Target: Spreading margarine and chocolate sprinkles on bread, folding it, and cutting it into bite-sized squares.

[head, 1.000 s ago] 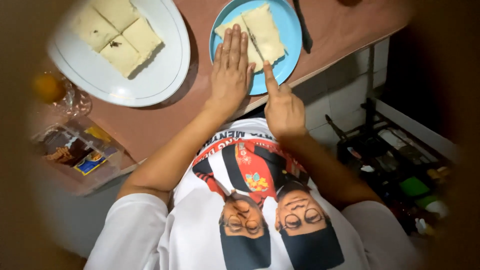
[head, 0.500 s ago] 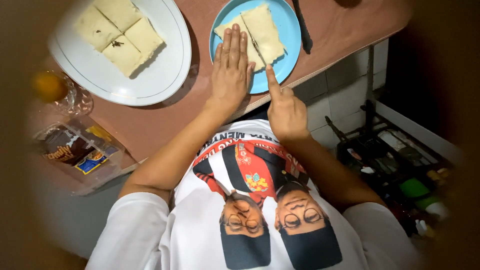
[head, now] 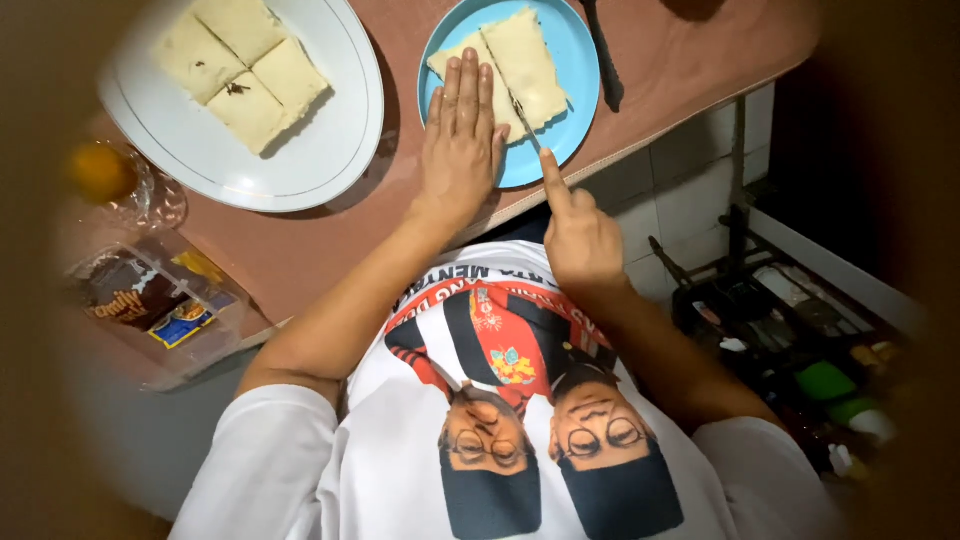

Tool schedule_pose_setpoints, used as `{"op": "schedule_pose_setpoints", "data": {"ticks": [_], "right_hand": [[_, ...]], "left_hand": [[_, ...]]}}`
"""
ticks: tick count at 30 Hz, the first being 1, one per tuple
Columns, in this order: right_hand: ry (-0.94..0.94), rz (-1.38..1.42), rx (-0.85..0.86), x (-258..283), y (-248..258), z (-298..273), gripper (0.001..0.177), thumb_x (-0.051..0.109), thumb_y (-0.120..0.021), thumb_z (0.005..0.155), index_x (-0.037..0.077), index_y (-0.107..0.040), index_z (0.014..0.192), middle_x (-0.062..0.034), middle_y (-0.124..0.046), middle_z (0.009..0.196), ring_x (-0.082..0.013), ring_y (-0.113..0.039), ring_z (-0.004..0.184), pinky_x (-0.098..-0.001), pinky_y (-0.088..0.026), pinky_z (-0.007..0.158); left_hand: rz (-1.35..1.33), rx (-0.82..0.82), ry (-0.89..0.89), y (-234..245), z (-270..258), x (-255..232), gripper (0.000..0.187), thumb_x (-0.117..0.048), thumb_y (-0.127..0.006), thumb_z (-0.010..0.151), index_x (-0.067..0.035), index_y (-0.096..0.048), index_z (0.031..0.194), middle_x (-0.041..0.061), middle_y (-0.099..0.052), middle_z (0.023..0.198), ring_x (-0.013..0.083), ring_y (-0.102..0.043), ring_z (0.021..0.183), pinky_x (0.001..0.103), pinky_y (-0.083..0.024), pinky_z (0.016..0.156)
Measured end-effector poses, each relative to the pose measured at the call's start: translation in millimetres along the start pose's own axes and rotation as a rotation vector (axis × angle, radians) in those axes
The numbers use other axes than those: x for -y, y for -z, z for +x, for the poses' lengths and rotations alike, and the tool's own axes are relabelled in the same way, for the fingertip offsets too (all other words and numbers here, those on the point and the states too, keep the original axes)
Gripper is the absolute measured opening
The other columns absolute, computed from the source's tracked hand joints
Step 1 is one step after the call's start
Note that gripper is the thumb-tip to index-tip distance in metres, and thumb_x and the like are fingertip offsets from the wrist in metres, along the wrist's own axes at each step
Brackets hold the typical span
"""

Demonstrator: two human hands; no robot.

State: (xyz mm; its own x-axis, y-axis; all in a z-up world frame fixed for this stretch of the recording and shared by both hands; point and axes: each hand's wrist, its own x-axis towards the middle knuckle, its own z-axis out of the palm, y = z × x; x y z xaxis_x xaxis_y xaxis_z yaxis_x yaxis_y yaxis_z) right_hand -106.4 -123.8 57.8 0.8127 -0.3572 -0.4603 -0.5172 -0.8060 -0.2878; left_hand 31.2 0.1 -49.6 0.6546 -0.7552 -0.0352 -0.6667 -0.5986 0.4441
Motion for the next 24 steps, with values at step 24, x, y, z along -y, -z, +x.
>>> {"op": "schedule_pose_setpoints", "data": {"ticks": [24], "right_hand": [[-0.021,-0.017,-0.006,1.1,-2.9,-5.0,0.083,0.001,-0.062,0.088,0.027,-0.035,0.162,-0.0185,-0.060,0.081,-0.0426,-0.065,0.068,-0.0562,-0.052,0.065]], "left_hand": [[0.010,-0.014,0.002,2.2,2.2,1.4,0.077,-0.029,-0.058,0.111,0.006,-0.018,0.166,0.023,-0.009,0.173,0.0363,-0.012,0.163,0.049,-0.019,0.133]]}}
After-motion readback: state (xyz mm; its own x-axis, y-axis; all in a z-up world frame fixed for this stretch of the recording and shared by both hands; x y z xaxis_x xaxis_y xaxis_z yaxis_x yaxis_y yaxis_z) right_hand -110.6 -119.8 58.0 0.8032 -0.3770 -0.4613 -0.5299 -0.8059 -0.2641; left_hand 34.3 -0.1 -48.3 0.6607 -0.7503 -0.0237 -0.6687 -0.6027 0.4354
